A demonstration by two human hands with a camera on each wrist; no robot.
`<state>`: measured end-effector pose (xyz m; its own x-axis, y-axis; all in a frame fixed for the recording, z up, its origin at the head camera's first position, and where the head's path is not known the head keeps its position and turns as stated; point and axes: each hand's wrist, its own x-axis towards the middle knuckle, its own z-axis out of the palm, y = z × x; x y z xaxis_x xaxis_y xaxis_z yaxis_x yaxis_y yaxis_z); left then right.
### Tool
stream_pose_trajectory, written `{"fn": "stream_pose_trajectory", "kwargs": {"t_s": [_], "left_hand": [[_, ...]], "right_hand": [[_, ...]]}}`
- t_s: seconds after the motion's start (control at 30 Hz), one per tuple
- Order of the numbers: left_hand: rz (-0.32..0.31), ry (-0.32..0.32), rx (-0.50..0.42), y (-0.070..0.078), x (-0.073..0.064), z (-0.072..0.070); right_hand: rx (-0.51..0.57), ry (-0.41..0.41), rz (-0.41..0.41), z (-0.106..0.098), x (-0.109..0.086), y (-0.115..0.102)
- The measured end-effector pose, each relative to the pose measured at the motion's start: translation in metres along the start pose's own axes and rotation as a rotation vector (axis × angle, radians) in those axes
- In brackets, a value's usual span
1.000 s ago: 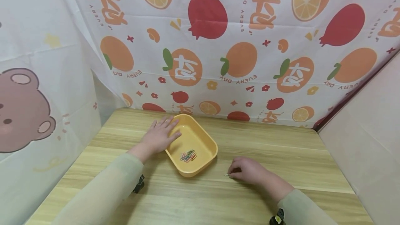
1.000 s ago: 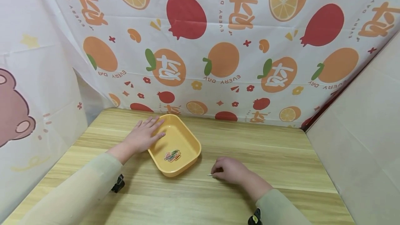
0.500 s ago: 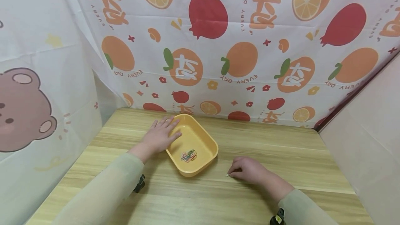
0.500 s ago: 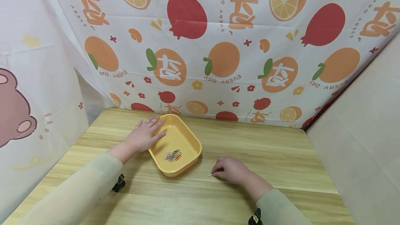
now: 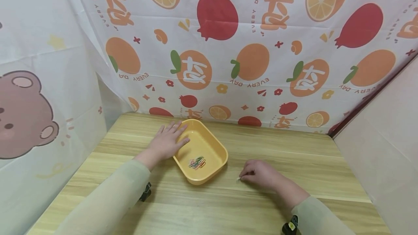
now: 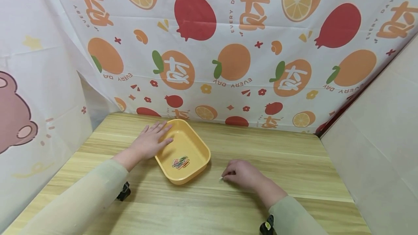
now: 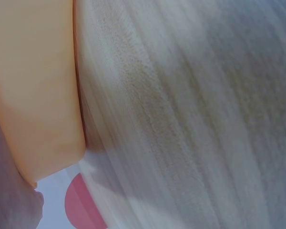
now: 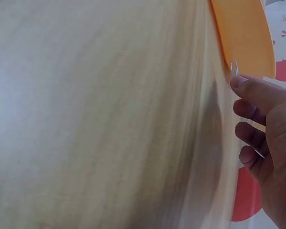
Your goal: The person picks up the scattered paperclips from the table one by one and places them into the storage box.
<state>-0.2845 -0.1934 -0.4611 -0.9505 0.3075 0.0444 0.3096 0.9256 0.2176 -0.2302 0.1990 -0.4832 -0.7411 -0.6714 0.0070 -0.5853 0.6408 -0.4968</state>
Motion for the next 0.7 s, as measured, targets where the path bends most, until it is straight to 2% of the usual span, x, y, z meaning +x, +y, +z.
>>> {"fn": "stream_pose_trajectory", "kwargs": {"t_s": [0.23,0.7], "left_hand": [[-0.002,0.007,-0.007,0.001,-0.001,-0.001],[-0.001,-0.006,-0.015,0.000,-0.001,0.000]], "right_hand": [[0.009,0.023,-0.015,-0.009,0.005,-0.002],[-0.047,0.036,-0.009,-0.029,0.017,-0.017]]}}
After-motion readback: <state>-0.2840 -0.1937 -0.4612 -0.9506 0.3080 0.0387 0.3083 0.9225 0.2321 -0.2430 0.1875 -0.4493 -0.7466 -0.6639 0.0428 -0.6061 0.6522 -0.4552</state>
